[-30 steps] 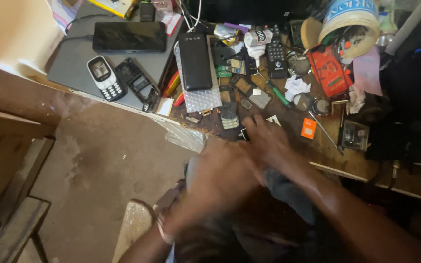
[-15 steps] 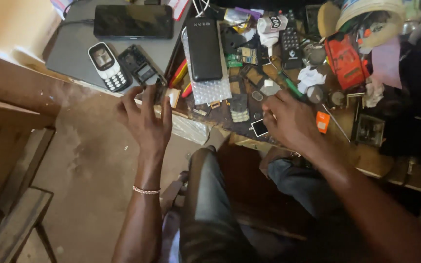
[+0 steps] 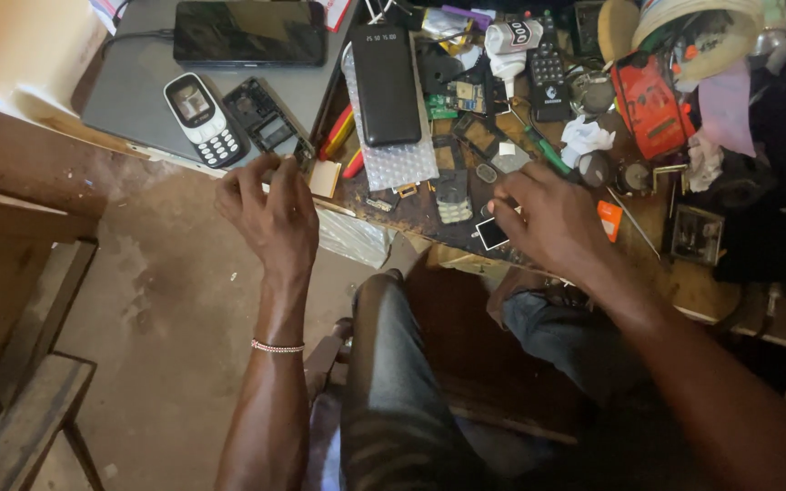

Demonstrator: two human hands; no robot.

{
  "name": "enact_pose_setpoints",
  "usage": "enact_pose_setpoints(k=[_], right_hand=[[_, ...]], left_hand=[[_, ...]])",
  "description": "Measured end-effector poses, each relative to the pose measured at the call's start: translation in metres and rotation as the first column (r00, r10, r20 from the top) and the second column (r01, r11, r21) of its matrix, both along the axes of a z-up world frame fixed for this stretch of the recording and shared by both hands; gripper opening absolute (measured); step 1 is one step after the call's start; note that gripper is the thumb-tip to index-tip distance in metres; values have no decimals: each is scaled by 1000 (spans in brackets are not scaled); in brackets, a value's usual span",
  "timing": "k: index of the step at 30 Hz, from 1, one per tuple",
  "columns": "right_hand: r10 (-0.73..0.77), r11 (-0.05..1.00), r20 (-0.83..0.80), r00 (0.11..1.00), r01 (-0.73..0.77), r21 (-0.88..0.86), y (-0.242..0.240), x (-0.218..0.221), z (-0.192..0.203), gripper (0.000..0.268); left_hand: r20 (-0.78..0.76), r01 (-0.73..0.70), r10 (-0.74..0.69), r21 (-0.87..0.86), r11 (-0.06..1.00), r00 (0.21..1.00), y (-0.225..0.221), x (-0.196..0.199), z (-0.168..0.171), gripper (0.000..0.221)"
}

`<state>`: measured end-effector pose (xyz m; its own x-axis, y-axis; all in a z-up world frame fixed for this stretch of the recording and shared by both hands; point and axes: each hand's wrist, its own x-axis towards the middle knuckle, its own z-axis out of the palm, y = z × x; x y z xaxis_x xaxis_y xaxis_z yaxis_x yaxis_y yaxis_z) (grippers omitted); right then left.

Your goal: Repairing a mobile phone by assembling internal components and using a tool on the housing

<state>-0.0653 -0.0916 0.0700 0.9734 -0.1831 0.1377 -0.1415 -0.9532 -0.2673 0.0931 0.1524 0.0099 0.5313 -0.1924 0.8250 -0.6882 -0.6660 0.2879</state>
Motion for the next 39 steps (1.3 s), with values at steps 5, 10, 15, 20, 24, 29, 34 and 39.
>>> enact_pose_setpoints(k=[5, 10, 15, 20, 24, 29, 34, 39], right_hand=[[53, 998, 91, 994, -55, 26, 4, 3, 6, 9], [41, 947, 113, 993, -75, 314, 22, 12, 28, 14], [-42, 507, 53, 998, -24, 862, 55, 11, 40, 29], [14, 490, 120, 993, -111, 865, 47, 12, 27, 10], [5, 555, 161, 987, -136, 820, 43, 9, 22, 12], [68, 586, 19, 997, -56, 808, 49, 9, 37, 20], [193, 680, 55, 980, -174, 712, 71, 14, 57, 15], [209, 759, 45, 977, -191, 623, 70, 11, 39, 18]], left_hand=[[141, 32, -27, -32, 999, 990, -2, -9, 24, 8], [269, 77, -48, -99, 992, 962, -14, -23, 8, 9], [383, 332, -281, -72, 941, 880, -38, -70, 11, 11], [278, 442, -387, -174, 880, 879, -53, -87, 4, 16], [187, 460, -423, -247, 853, 886, -58, -91, -6, 25], [-124, -156, -987, -982, 107, 105, -62, -97, 7, 69], [-32, -150, -999, -988, 31, 3, -63, -102, 6, 61], [-129, -283, -990, -953, 109, 53, -55, -92, -13, 46]])
